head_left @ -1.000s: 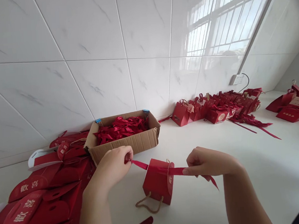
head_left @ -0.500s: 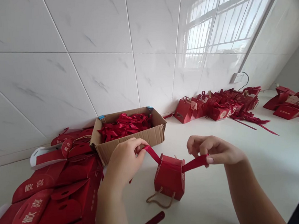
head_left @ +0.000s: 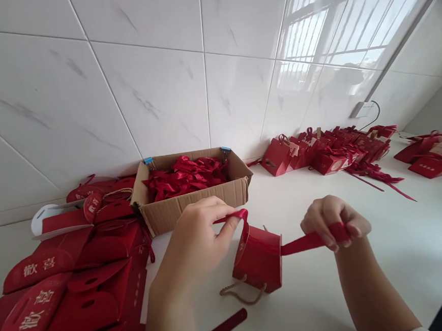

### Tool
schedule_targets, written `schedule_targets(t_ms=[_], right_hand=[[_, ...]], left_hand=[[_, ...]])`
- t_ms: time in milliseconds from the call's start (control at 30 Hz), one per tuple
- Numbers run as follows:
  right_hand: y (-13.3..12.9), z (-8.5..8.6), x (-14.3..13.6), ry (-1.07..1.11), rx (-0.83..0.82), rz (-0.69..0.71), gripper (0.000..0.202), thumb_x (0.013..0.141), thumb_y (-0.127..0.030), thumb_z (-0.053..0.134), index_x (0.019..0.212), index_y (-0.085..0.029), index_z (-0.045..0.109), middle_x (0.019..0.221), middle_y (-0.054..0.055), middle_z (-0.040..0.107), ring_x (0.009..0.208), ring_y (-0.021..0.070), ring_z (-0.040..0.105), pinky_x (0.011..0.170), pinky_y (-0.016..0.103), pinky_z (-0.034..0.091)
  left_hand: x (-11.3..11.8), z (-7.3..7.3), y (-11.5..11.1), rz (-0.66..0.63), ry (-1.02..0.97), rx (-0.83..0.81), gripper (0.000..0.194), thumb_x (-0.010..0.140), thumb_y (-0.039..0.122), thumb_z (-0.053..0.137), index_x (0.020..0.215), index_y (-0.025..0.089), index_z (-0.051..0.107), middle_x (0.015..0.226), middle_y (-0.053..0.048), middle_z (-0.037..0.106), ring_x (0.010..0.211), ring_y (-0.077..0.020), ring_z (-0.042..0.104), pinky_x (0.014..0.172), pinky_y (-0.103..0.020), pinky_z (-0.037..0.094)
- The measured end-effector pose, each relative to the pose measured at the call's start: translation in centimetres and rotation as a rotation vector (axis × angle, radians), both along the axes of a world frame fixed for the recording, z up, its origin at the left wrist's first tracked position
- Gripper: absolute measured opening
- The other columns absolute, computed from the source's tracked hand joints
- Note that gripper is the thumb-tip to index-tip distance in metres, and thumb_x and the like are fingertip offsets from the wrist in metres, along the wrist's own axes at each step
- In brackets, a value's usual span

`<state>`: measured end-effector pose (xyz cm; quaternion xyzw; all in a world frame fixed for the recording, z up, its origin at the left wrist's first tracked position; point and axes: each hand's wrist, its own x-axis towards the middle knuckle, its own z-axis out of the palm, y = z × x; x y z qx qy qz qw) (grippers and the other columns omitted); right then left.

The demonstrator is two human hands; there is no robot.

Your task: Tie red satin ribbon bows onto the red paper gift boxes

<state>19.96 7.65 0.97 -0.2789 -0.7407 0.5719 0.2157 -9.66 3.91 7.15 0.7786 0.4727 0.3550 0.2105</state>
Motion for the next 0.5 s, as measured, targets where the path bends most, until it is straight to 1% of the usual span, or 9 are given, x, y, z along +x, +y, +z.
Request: schedule_targets(t_ms=[33, 100, 167, 233, 300, 400, 500], right_hand=[[0.2, -0.5, 0.1, -0.030, -0.025, 0.051, 0.073, 0.037, -0.096, 0.040, 0.032, -0.023, 0.036, 0.040, 0.004, 0.045, 0.039, 0.0115, 0.041, 0.048, 0.029, 0.040], [0.7, -1.6, 0.3, -0.021, -0.065, 0.154, 0.075, 0.033, -0.098, 0.037, 0.030, -0.023, 0.034, 0.035, 0.003, 0.042, 0.035, 0.0101, 0.039, 0.044, 0.027, 0.038], [1.0, -2.5, 0.4, 0.036, -0.096, 0.241, 0.076, 0.032, -0.098, 0.038, 0.028, -0.022, 0.035, 0.032, 0.002, 0.040, 0.032, 0.0089, 0.038, 0.040, 0.025, 0.036], [1.2, -3.0, 0.2, 0.066, -0.124, 0.282, 0.075, 0.033, -0.097, 0.040, 0.027, -0.022, 0.038, 0.031, 0.002, 0.041, 0.031, 0.0083, 0.037, 0.038, 0.023, 0.035], [1.2, -2.9, -0.3, 0.088, -0.138, 0.311, 0.074, 0.036, -0.096, 0.042, 0.030, -0.022, 0.042, 0.033, 0.003, 0.044, 0.032, 0.0085, 0.039, 0.039, 0.023, 0.035], [1.2, -2.3, -1.2, 0.177, -0.159, 0.388, 0.069, 0.046, -0.090, 0.050, 0.038, -0.021, 0.047, 0.040, 0.004, 0.050, 0.036, 0.0102, 0.046, 0.042, 0.023, 0.040], [1.3, -1.5, -1.6, 0.247, -0.171, 0.413, 0.062, 0.047, -0.081, 0.060, 0.045, -0.020, 0.047, 0.047, 0.006, 0.056, 0.039, 0.0123, 0.051, 0.044, 0.023, 0.043]], left_hand=[[0.0, 0.0, 0.0, -0.011, -0.008, 0.001, 0.022, 0.087, 0.031, 0.051, 0.083, 0.026, 0.072, 0.085, -0.002, 0.069, 0.076, -0.0178, 0.063, 0.061, -0.027, 0.050], [0.0, 0.2, -0.1, -0.018, -0.041, 0.011, 0.020, 0.087, 0.030, 0.053, 0.082, 0.026, 0.072, 0.084, -0.001, 0.069, 0.075, -0.0172, 0.063, 0.060, -0.026, 0.051], [-0.1, 0.3, 0.0, -0.008, -0.081, 0.026, 0.017, 0.086, 0.028, 0.055, 0.084, 0.027, 0.072, 0.083, 0.000, 0.069, 0.075, -0.0166, 0.064, 0.063, -0.025, 0.052], [-0.1, 0.3, 0.1, 0.007, -0.107, 0.031, 0.016, 0.085, 0.027, 0.056, 0.084, 0.027, 0.072, 0.081, 0.000, 0.069, 0.074, -0.0164, 0.064, 0.065, -0.025, 0.053], [-0.1, 0.3, 0.1, 0.021, -0.116, 0.035, 0.015, 0.084, 0.026, 0.057, 0.083, 0.026, 0.072, 0.080, -0.001, 0.069, 0.072, -0.0165, 0.064, 0.066, -0.027, 0.054], [-0.2, 0.3, -0.1, 0.030, -0.123, 0.060, 0.015, 0.085, 0.026, 0.058, 0.087, 0.027, 0.072, 0.084, -0.002, 0.070, 0.076, -0.0171, 0.065, 0.071, -0.027, 0.054], [-0.3, 0.4, -0.4, 0.033, -0.100, 0.070, 0.018, 0.086, 0.027, 0.056, 0.096, 0.030, 0.071, 0.091, -0.002, 0.070, 0.084, -0.0172, 0.065, 0.074, -0.025, 0.054]])
